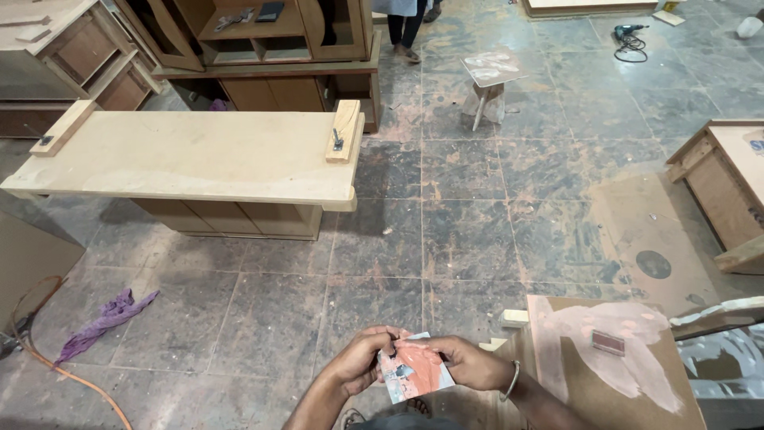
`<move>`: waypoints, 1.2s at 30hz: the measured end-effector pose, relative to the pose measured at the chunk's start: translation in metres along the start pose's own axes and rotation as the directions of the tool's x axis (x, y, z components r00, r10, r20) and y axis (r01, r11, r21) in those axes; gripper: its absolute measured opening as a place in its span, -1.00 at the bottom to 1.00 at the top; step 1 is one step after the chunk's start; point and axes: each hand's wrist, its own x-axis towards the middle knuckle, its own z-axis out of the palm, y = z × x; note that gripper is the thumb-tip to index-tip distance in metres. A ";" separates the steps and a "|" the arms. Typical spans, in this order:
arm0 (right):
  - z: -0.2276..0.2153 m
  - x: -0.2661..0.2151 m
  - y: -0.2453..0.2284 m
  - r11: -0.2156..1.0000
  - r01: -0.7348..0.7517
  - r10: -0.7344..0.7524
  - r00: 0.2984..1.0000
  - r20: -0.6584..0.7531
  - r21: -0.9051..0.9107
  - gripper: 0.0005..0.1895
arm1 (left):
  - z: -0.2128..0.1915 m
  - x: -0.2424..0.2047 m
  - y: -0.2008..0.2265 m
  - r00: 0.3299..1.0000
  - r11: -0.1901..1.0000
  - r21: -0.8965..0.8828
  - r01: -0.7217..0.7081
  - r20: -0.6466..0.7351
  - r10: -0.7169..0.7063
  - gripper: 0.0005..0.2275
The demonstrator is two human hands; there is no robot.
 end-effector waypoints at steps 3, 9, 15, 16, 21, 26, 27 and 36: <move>-0.001 -0.001 -0.003 0.998 -0.036 0.034 0.999 0.027 0.052 -0.50 | -0.004 0.002 -0.003 1.000 1.000 0.020 -0.006 -0.004 0.006 -0.65; -0.006 -0.002 -0.012 0.998 0.013 -0.020 0.992 0.128 0.056 -0.49 | -0.006 0.005 -0.009 0.998 0.998 -0.010 -0.057 -0.018 0.057 -0.63; -0.012 -0.010 -0.024 0.977 -0.125 0.080 0.965 0.251 0.170 -0.46 | -0.013 0.005 -0.007 0.993 0.996 -0.028 -0.088 -0.084 0.085 -0.63; -0.011 -0.012 -0.027 0.966 -0.160 0.103 0.959 0.265 0.204 -0.47 | -0.015 0.004 -0.006 0.989 0.994 -0.030 -0.106 -0.106 0.102 -0.63; -0.026 -0.019 -0.062 0.995 -0.069 0.086 0.951 0.296 -0.067 -0.35 | -0.027 -0.002 0.006 0.979 0.978 -0.077 -0.194 -0.072 0.189 -0.62; -0.017 -0.025 -0.122 0.857 -0.062 0.132 0.986 0.101 -0.511 -0.16 | -0.019 -0.010 0.008 0.988 0.985 -0.118 -0.126 0.071 0.135 -0.62; -0.009 -0.021 -0.126 0.828 -0.077 0.136 0.988 0.066 -0.555 -0.10 | -0.015 -0.010 0.007 0.983 0.985 -0.115 -0.133 0.110 0.145 -0.60; -0.001 -0.020 -0.073 0.433 0.170 -0.264 0.963 0.056 -0.885 -0.44 | 0.014 -0.016 0.024 0.913 0.970 -0.142 -0.198 0.333 0.235 -0.63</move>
